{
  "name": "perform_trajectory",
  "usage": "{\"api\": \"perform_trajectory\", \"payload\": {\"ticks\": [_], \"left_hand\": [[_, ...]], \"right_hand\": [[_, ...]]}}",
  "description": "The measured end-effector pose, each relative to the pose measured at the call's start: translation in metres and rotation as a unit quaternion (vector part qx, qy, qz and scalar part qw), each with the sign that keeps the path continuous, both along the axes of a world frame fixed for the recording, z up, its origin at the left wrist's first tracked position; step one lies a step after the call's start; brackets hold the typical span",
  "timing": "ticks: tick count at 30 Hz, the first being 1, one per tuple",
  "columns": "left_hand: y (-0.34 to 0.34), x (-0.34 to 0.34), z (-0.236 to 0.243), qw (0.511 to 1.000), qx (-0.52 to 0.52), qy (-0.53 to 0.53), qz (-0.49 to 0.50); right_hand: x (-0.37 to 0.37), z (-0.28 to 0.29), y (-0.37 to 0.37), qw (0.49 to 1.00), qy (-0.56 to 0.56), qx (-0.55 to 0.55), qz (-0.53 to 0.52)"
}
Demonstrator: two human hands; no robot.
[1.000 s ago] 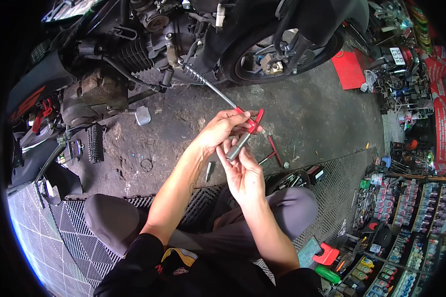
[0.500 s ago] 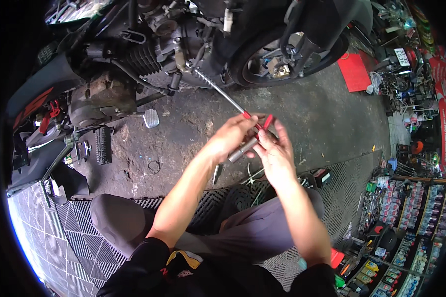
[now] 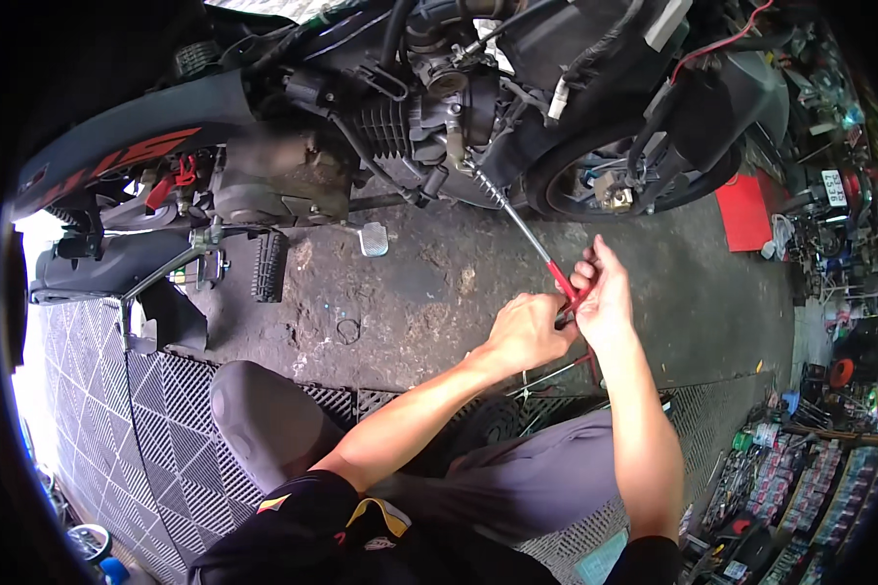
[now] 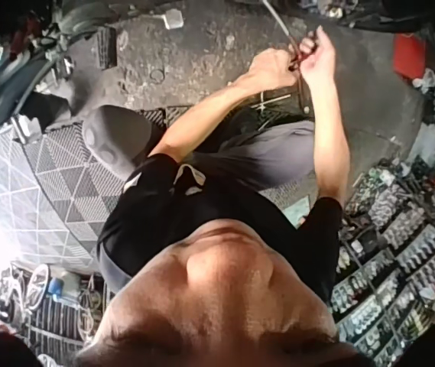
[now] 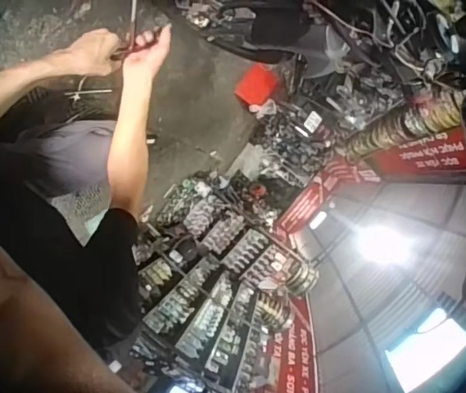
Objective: Inspecting and replacing a spark plug on a motorcycle engine.
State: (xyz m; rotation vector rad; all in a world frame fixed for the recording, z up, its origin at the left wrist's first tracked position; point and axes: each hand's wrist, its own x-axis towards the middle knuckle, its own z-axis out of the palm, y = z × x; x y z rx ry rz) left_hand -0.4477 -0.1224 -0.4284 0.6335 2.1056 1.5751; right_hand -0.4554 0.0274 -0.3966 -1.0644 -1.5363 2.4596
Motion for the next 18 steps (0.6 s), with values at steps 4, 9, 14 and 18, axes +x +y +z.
{"api": "perform_trajectory", "payload": {"ticks": [4, 9, 14, 18], "left_hand": [[0.001, -0.004, -0.001, 0.997, -0.075, 0.027, -0.019], [0.018, 0.003, -0.020, 0.994, -0.094, 0.048, -0.017], [0.026, -0.016, -0.103, 0.986, -0.082, 0.126, -0.076], [0.056, 0.021, -0.110, 0.992, 0.032, -0.110, 0.050]], "right_hand": [[-0.012, 0.005, -0.003, 0.998, -0.061, -0.002, 0.003], [-0.012, 0.002, -0.013, 0.987, -0.091, 0.052, -0.122], [0.004, 0.053, -0.070, 0.976, 0.021, 0.165, -0.138], [0.008, 0.062, -0.067, 0.967, 0.067, 0.240, -0.056]]}}
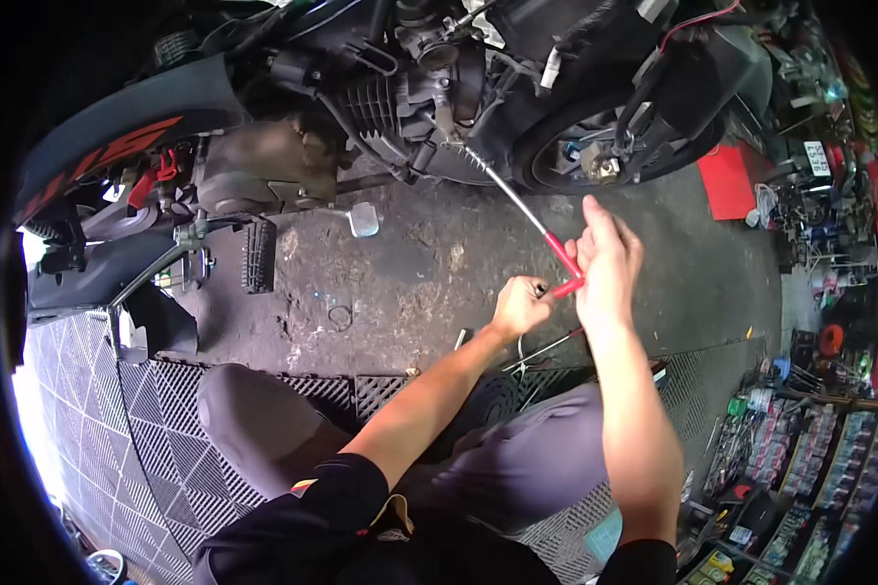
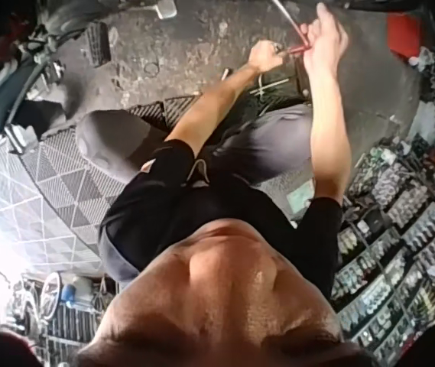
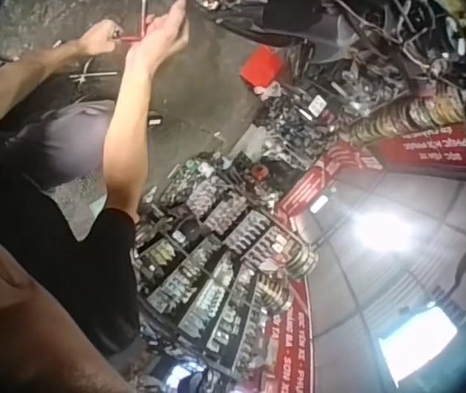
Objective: Inspecting and replacing a spark plug on a motorcycle engine.
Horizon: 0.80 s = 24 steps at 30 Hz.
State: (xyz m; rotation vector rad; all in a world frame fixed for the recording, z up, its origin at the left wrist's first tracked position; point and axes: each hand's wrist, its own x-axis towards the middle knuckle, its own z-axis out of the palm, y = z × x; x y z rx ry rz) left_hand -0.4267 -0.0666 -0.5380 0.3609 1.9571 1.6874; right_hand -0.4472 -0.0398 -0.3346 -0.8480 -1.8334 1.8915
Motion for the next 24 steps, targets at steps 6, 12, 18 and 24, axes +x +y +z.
{"api": "perform_trajectory", "payload": {"ticks": [6, 12, 18, 24], "left_hand": [[-0.061, -0.041, -0.063, 0.968, 0.143, -0.196, 0.067], [-0.089, -0.062, -0.006, 0.908, 0.289, -0.284, 0.110], [-0.100, -0.058, -0.082, 0.981, -0.180, -0.074, 0.003], [-0.096, -0.035, -0.088, 0.978, -0.190, -0.081, 0.002]], "right_hand": [[-0.004, -0.048, 0.030, 0.982, -0.083, -0.167, 0.043], [0.006, -0.065, 0.083, 0.942, -0.163, -0.016, 0.292], [0.010, -0.050, 0.053, 0.854, -0.112, 0.389, 0.328], [0.016, -0.045, 0.047, 0.708, -0.014, 0.643, 0.293]]}}
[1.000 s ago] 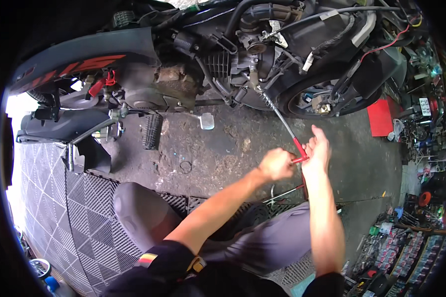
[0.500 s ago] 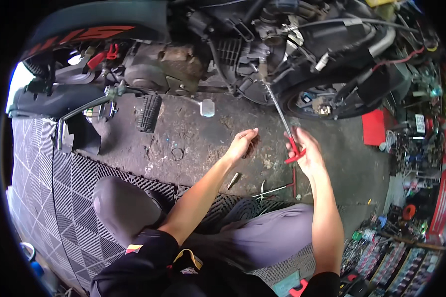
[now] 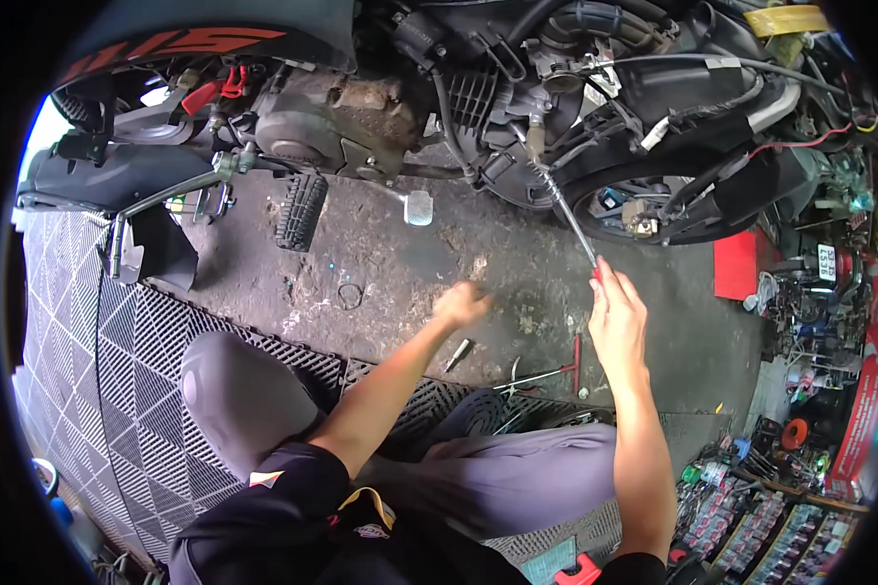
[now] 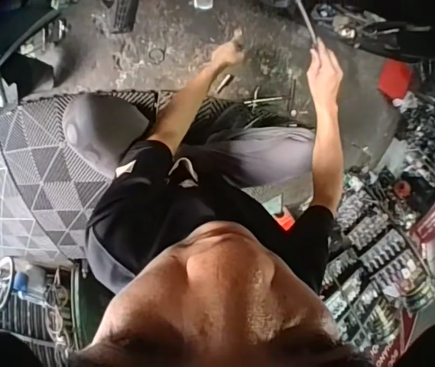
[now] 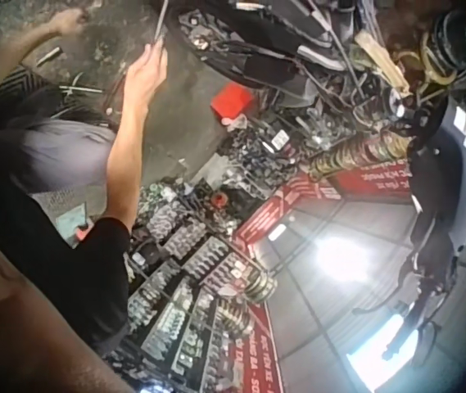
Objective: Inspecting and replacing a spark plug on a motorcycle engine.
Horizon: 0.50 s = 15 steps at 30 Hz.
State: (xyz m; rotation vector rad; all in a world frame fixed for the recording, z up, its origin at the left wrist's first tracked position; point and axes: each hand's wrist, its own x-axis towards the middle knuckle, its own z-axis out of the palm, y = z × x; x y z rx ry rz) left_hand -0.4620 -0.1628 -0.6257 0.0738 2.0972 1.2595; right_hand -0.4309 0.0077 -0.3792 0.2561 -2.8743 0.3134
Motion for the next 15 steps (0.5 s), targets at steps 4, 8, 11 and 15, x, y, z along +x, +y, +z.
{"api": "perform_trajectory", "payload": {"ticks": [4, 8, 11, 15], "left_hand": [[0.036, -0.034, 0.123, 0.820, 0.549, 0.011, 0.163], [0.041, -0.066, 0.152, 0.801, 0.572, -0.119, 0.128], [0.047, -0.064, 0.157, 0.810, 0.571, -0.083, 0.104], [0.040, -0.068, 0.159, 0.823, 0.551, -0.092, 0.099]], "right_hand": [[-0.001, -0.003, -0.001, 0.961, -0.068, -0.253, -0.090], [-0.004, -0.011, 0.010, 0.905, -0.101, -0.408, -0.069], [0.017, -0.005, 0.039, 0.867, -0.147, -0.408, -0.245], [0.027, -0.005, 0.042, 0.590, -0.488, -0.616, -0.186]]}}
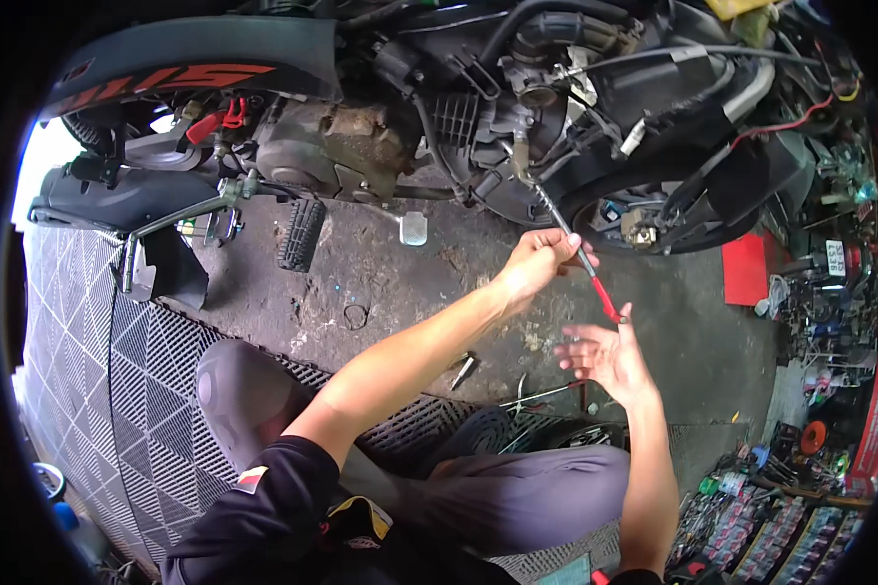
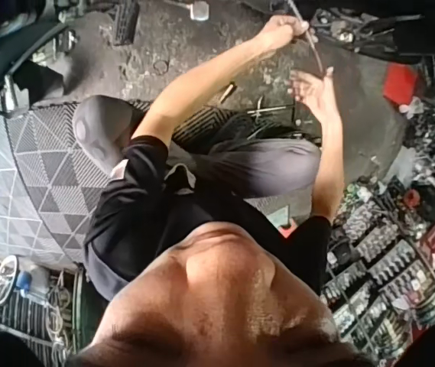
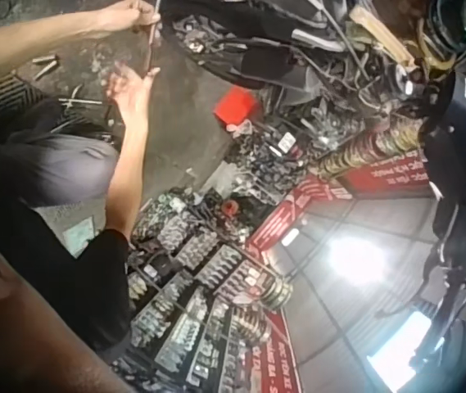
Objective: Inspecting and replacing a spark plug on a motorcycle engine.
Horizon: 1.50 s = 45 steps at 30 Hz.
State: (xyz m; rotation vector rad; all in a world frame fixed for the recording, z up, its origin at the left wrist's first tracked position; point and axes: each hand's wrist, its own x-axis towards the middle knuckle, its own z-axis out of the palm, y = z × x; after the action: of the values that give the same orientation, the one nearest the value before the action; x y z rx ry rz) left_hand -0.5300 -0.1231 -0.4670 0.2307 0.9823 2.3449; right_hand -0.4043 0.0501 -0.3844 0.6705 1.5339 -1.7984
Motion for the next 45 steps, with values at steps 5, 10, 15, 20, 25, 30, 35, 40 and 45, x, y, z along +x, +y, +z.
{"api": "perform_trajectory", "payload": {"ticks": [5, 10, 15, 20, 25, 30, 35, 40, 45], "left_hand": [[0.003, 0.000, 0.009, 1.000, 0.005, -0.011, -0.027], [-0.001, 0.002, 0.011, 0.995, 0.051, -0.078, -0.031], [0.003, 0.004, 0.007, 0.996, -0.012, -0.088, -0.003], [-0.003, 0.006, 0.001, 0.997, 0.006, -0.081, -0.007], [0.003, 0.005, 0.018, 0.995, 0.072, -0.074, -0.013], [-0.003, -0.001, 0.021, 0.993, 0.062, -0.101, -0.030], [-0.005, -0.003, 0.014, 0.996, 0.036, -0.080, -0.024], [0.000, 0.001, 0.023, 0.994, 0.071, -0.078, -0.018], [-0.002, -0.004, 0.026, 0.992, 0.024, -0.125, -0.005]], "right_hand": [[-0.012, -0.009, -0.011, 0.969, 0.215, -0.009, -0.124], [-0.026, 0.007, -0.010, 0.519, 0.539, 0.623, 0.227], [-0.007, -0.016, 0.020, 0.886, 0.320, 0.327, 0.073], [0.002, -0.003, -0.024, 0.984, 0.151, -0.049, 0.078], [-0.013, -0.015, -0.006, 0.830, 0.359, 0.409, 0.126], [-0.021, -0.008, 0.003, 0.814, 0.336, 0.473, 0.022], [-0.013, 0.007, 0.002, 0.997, 0.047, 0.006, -0.061], [-0.017, 0.008, -0.020, 0.866, 0.394, 0.305, 0.034], [-0.023, 0.026, -0.023, 0.535, 0.518, 0.618, 0.253]]}}
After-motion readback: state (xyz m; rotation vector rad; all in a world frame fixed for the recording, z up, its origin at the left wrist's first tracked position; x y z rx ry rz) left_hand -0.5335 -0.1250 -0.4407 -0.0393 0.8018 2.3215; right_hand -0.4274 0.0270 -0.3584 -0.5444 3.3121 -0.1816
